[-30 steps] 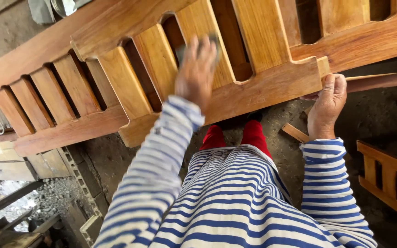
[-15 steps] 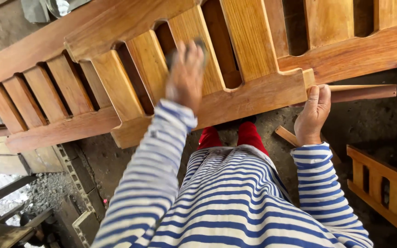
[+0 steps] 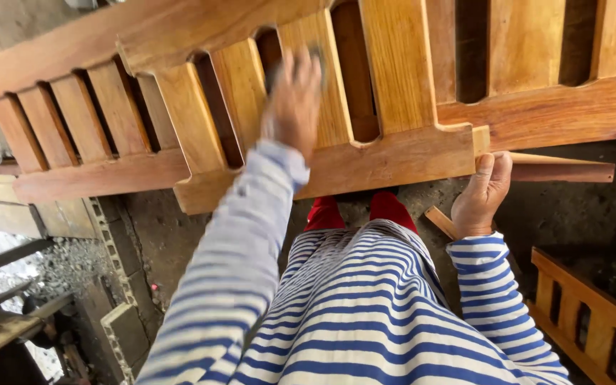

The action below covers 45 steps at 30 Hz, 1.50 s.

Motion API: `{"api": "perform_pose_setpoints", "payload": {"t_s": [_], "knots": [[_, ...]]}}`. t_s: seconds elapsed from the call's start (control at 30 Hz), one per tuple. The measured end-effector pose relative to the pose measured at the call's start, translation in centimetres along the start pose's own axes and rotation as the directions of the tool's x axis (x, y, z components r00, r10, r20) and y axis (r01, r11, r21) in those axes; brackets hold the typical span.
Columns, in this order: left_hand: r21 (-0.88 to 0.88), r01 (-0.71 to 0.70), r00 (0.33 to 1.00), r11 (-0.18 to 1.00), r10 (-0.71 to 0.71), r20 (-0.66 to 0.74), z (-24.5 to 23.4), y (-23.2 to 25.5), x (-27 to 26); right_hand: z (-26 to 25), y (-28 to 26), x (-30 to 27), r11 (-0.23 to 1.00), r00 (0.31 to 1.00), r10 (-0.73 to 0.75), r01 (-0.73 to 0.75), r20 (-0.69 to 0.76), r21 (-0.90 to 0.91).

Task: The person sands the surface of a wooden headboard using a sanding block. They move the block back and forth across the slats and edges of the furniture piece, smoothing the wood.

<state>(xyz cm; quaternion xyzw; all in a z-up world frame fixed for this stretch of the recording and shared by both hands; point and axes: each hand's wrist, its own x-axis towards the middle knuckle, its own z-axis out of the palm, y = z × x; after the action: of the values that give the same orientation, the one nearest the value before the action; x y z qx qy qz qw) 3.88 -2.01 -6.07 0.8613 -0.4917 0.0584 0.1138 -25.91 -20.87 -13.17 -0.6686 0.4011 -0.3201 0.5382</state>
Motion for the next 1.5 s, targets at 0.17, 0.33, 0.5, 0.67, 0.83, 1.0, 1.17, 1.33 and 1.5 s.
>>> {"api": "perform_pose_setpoints", "payload": {"t_s": [0.17,0.33,0.5,0.67,0.83,1.0,1.17,1.33,1.5], "knots": [[-0.121,-0.121,0.991,0.985,0.127,0.045,-3.4,5.6,-8.8,0.7,-2.7,0.1,0.999,0.999,-0.020,0.019,-0.037,-0.032],[-0.059,-0.057,0.988,0.997,0.047,-0.147,1.1,-1.5,0.8,1.3,-4.0,0.6,1.000,0.999,-0.021,0.021,-0.025,0.017],[0.309,-0.100,0.995,0.946,0.103,0.007,2.6,-3.8,3.2,-0.9,-1.3,-0.4,0.995,0.998,0.025,-0.020,0.051,-0.093],[-0.191,-0.132,0.991,0.973,0.127,-0.039,-2.7,7.7,-6.8,-1.2,-3.6,0.0,0.977,0.981,0.187,-0.181,0.052,-0.114],[-0.606,-0.070,0.980,0.793,0.168,0.108,-8.7,6.9,-4.3,-0.8,-12.3,0.4,0.843,0.997,-0.074,0.068,0.011,-0.534],[-0.895,0.415,0.824,0.164,-0.486,0.293,-6.7,5.3,-4.2,4.6,-19.3,-0.8,0.975,0.985,-0.157,0.166,0.068,-0.148],[-0.890,0.342,0.717,-0.302,-0.528,0.455,-12.1,6.0,-3.1,13.2,-26.0,-3.5,0.941,0.929,0.038,-0.158,0.368,0.300],[-0.886,0.342,0.707,-0.314,-0.535,0.463,-12.5,3.9,-5.8,16.2,-24.2,-4.4,0.907,0.936,0.187,-0.281,0.298,0.315],[-0.655,0.341,0.800,0.675,-0.574,-0.176,-10.5,-2.4,-7.8,13.2,-21.4,-1.6,0.856,0.934,-0.322,0.358,0.157,-0.373]]}}
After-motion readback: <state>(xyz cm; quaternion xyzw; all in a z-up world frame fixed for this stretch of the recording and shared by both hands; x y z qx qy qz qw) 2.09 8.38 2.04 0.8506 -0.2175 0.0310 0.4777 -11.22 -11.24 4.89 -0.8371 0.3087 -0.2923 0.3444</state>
